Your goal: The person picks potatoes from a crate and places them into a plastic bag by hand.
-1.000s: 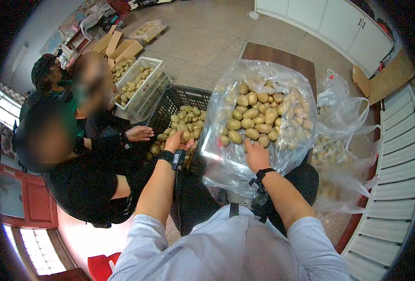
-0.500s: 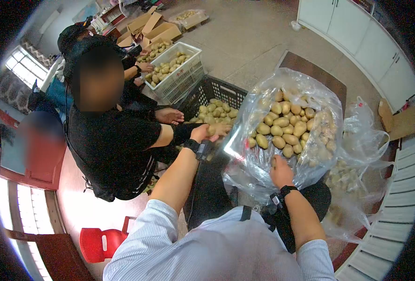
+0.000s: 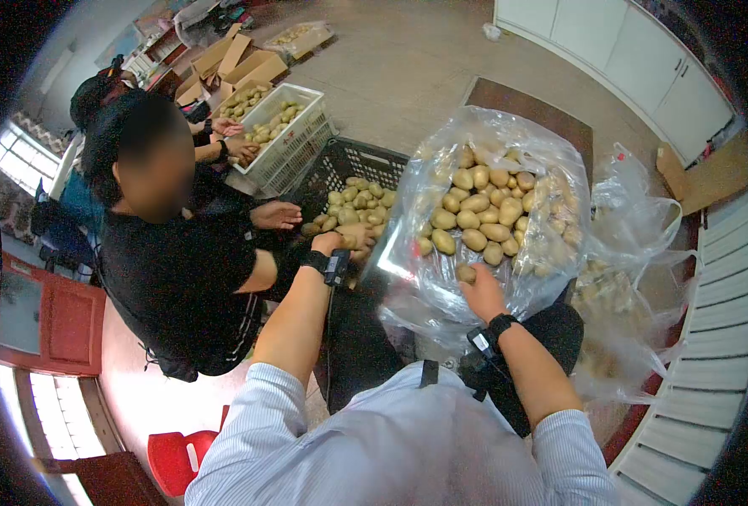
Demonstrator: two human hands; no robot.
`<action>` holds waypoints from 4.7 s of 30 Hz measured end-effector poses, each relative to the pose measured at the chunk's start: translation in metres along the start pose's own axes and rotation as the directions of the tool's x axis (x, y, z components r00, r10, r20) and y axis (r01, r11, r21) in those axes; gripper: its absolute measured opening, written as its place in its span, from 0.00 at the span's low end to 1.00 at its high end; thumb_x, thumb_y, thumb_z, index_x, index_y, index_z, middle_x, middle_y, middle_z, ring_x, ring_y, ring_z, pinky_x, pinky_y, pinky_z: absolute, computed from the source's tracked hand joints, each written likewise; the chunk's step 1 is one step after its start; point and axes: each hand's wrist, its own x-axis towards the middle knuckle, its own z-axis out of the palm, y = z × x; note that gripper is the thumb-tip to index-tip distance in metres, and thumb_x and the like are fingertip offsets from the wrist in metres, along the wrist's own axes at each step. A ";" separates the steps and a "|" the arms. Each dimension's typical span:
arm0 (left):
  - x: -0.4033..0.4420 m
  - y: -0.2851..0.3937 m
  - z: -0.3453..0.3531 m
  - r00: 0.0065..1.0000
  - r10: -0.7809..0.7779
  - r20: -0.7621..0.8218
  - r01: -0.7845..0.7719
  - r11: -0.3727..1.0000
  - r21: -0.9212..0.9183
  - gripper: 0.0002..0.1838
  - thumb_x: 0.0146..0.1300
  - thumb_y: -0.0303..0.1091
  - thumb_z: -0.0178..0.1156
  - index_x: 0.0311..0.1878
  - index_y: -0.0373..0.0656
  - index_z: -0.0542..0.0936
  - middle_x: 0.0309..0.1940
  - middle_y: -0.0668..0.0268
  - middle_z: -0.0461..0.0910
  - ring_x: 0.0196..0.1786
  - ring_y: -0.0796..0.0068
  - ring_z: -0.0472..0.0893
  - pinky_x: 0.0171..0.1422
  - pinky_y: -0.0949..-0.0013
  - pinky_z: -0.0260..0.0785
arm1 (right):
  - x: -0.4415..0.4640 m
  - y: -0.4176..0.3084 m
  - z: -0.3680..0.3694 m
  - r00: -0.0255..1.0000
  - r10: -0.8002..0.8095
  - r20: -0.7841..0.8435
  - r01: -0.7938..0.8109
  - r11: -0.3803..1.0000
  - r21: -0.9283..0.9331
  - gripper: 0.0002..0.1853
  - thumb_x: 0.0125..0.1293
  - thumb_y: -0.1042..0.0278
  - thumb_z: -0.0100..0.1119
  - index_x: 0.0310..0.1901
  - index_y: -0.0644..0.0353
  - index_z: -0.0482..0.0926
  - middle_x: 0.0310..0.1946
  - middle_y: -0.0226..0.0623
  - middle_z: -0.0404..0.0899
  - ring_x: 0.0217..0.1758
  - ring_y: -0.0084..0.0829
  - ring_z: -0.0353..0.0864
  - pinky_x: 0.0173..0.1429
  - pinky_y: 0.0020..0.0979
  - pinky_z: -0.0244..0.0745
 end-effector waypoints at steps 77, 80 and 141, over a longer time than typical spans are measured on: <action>0.027 -0.034 0.057 0.970 -0.084 -0.226 0.127 0.975 0.180 0.13 0.55 0.44 0.62 0.33 0.46 0.87 0.36 0.57 0.85 0.41 0.56 0.84 0.42 0.54 0.76 | 0.012 -0.024 0.011 0.920 -0.348 0.179 0.391 0.830 -0.398 0.14 0.59 0.72 0.54 0.47 0.56 0.70 0.42 0.46 0.75 0.40 0.52 0.80 0.42 0.49 0.76; 0.017 -0.022 0.047 0.929 -0.288 -0.230 0.319 0.941 0.109 0.11 0.53 0.43 0.63 0.31 0.46 0.87 0.34 0.59 0.86 0.37 0.58 0.85 0.38 0.55 0.76 | 0.008 -0.023 0.012 0.943 -0.279 0.184 0.330 0.861 -0.386 0.20 0.53 0.72 0.58 0.49 0.55 0.69 0.45 0.46 0.74 0.42 0.53 0.78 0.44 0.50 0.74; 0.000 0.044 0.007 0.975 -0.098 0.199 0.193 -0.072 -0.979 0.16 0.70 0.43 0.55 0.52 0.41 0.75 0.37 0.59 0.80 0.30 0.65 0.81 0.26 0.67 0.75 | 0.063 -0.012 -0.018 0.943 -0.210 -0.258 0.099 0.918 -0.383 0.16 0.58 0.70 0.54 0.50 0.60 0.76 0.56 0.50 0.72 0.60 0.52 0.68 0.63 0.47 0.66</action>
